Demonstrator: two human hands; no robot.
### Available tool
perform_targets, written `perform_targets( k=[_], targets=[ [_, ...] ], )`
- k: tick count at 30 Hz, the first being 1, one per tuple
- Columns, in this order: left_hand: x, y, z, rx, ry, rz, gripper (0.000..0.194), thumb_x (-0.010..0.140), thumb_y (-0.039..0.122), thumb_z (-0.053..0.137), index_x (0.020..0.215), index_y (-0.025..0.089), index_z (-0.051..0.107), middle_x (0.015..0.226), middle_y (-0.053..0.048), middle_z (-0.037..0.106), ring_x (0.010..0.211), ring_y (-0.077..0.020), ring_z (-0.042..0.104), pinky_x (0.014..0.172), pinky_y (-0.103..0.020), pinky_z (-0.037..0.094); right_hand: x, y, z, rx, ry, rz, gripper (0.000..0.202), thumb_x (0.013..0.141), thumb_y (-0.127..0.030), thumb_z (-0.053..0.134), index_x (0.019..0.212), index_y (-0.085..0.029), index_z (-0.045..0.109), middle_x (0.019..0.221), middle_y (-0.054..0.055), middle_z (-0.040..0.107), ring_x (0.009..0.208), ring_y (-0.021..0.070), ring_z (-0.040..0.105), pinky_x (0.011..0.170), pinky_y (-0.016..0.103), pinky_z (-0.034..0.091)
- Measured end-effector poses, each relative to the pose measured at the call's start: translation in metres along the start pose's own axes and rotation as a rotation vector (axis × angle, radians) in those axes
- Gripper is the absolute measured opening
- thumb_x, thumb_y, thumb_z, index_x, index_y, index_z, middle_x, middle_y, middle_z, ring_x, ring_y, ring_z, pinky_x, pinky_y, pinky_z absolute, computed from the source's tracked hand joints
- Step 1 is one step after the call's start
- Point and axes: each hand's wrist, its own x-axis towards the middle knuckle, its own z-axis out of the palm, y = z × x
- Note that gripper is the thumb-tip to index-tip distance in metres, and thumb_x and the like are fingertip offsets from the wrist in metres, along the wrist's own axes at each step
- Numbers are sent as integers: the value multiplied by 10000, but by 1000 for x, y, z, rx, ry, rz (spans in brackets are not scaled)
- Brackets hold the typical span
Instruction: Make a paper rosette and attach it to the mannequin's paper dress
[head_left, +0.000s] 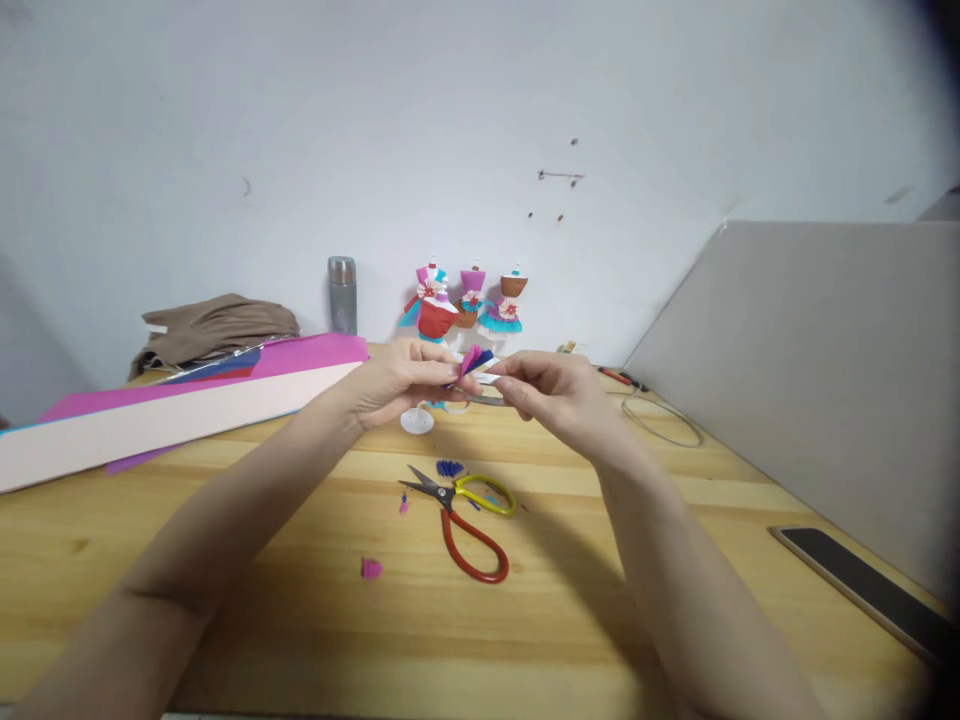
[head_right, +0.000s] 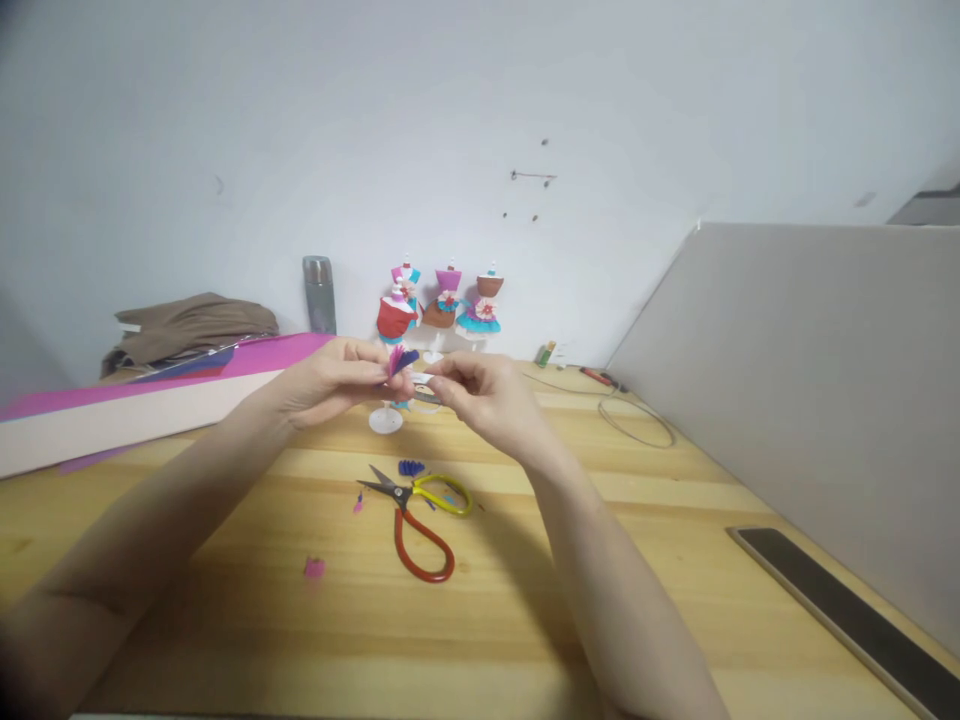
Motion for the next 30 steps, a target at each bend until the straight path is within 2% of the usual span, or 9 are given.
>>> perform_targets(
  k=[5, 11, 15, 19, 22, 27, 30],
  targets=[
    [-3, 3, 4, 261, 94, 115, 210, 727, 318, 789, 731, 109, 764, 742, -86, 747, 700, -152, 671, 696, -261, 504, -1, 2, 6, -238, 157, -118, 161, 820, -284, 617, 729, -171, 689, 569, -13, 618, 478, 91, 463, 455, 225, 323],
    [-2, 3, 4, 354, 280, 192, 204, 761, 310, 678, 701, 125, 739, 619, -37, 672, 671, -153, 633, 657, -250, 485, -2, 5, 4, -334, 237, -140, 176, 848, -315, 643, 847, -174, 749, 590, 2, 661, 482, 107, 494, 491, 245, 379],
    [2, -3, 4, 462, 383, 235, 206, 789, 285, 623, 686, 126, 704, 614, -19, 633, 663, -144, 599, 663, -255, 467, -6, 0, 10, -396, 233, -251, 143, 869, -278, 638, 792, -197, 729, 664, 26, 720, 555, 142, 610, 542, 254, 452],
    [4, -11, 9, 725, 521, 289, 182, 822, 221, 564, 712, 137, 681, 704, -35, 675, 705, -158, 600, 707, -285, 459, -9, 0, 25, -544, 248, -447, 160, 900, -190, 593, 770, -183, 686, 637, 21, 674, 527, 121, 574, 534, 237, 434],
    [4, -15, 14, 1000, 618, 331, 180, 826, 166, 556, 679, 153, 659, 777, -54, 701, 816, -191, 622, 792, -322, 456, -10, 2, 36, -669, 259, -526, 182, 906, -148, 560, 751, -179, 652, 618, 10, 617, 514, 111, 517, 507, 236, 375],
    [6, -21, 15, 1269, 593, 353, 274, 874, 130, 511, 617, 162, 598, 729, -59, 663, 797, -198, 603, 739, -326, 448, -11, 5, 45, -781, 254, -544, 254, 923, -139, 519, 679, -188, 571, 591, -16, 545, 505, 95, 427, 488, 233, 296],
    [8, -28, 11, 1412, 568, 453, 301, 903, 125, 473, 631, 164, 596, 716, -63, 653, 785, -202, 586, 735, -335, 457, -11, 5, 48, -833, 286, -545, 290, 926, -142, 512, 642, -190, 546, 580, -18, 526, 509, 96, 406, 493, 238, 277]
  ],
)
